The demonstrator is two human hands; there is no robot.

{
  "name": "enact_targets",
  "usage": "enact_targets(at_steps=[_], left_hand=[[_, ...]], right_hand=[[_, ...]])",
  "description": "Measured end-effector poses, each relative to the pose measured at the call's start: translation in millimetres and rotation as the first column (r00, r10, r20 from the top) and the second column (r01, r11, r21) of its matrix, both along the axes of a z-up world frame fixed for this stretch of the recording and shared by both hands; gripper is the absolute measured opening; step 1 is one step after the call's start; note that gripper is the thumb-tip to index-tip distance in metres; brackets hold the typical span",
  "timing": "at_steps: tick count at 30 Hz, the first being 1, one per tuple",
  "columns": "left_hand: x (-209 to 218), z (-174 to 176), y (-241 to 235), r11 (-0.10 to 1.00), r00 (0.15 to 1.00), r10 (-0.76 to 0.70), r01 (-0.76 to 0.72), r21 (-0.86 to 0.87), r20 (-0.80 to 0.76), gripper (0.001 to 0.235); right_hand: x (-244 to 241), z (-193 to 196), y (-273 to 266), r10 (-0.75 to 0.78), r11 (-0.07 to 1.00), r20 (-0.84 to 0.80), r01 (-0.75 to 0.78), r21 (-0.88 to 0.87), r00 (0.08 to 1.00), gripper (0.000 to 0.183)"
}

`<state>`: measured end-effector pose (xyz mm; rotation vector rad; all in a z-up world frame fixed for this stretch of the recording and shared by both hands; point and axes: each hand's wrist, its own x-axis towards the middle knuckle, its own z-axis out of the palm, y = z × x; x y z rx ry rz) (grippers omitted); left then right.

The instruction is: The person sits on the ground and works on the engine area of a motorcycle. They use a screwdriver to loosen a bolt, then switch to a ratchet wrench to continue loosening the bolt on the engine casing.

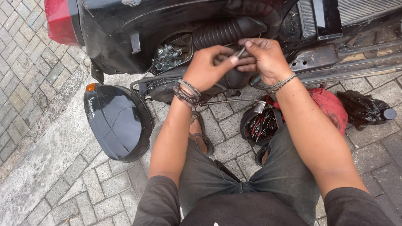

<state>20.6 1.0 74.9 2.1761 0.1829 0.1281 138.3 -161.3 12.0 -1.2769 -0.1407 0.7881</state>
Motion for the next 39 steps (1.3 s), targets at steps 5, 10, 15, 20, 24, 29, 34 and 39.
enact_targets(at_steps=[5, 10, 15, 20, 24, 29, 34, 39], left_hand=[[-14.6, 10.1, -15.5, 0.961, 0.998, 0.000, 0.015, 0.275, -0.056, 0.033], [-4.8, 11.4, -11.1, 0.863, 0.998, 0.042, -0.016, 0.505, -0.039, 0.032], [1.2, -0.2, -5.7, 0.690, 0.995, -0.080, 0.014, 0.724, 0.057, 0.020], [19.5, 8.3, 1.8, 0.583, 0.981, -0.160, 0.001, 0.812, 0.113, 0.012], [56.1, 15.2, -0.7, 0.445, 0.977, -0.209, 0.058, 0.894, 0.040, 0.011], [92.0, 19.6, -59.9, 0.371, 0.982, -0.175, 0.137, 0.918, -0.076, 0.017], [51.8, -5.0, -84.5, 0.483, 0.996, -0.082, 0.077, 0.872, -0.043, 0.025], [-3.0, -0.1, -69.3, 0.836, 0.951, 0.025, 0.149, 0.528, -0.309, 0.035]], right_hand=[[-3.8, 23.9, -7.0, 0.196, 0.977, 0.062, -0.189, -0.098, 0.979, 0.030], [13.1, 12.5, -28.6, 0.413, 0.901, 0.266, -0.349, -0.256, 0.871, 0.036], [5.7, -3.0, -25.2, 0.418, 0.900, 0.808, -0.064, -0.432, 0.414, 0.048], [17.6, -11.7, -20.1, 0.388, 0.914, 0.817, -0.062, -0.402, 0.426, 0.028], [20.3, 3.7, -26.2, 0.431, 0.902, 0.653, -0.296, -0.313, 0.623, 0.026], [38.0, -47.7, -21.5, 0.385, 0.916, 0.820, -0.067, -0.395, 0.424, 0.015], [48.8, -86.4, -20.0, 0.478, 0.850, 0.873, 0.201, -0.488, 0.098, 0.017], [20.9, -30.2, -26.0, 0.322, 0.938, 0.886, 0.013, -0.346, 0.334, 0.030]])
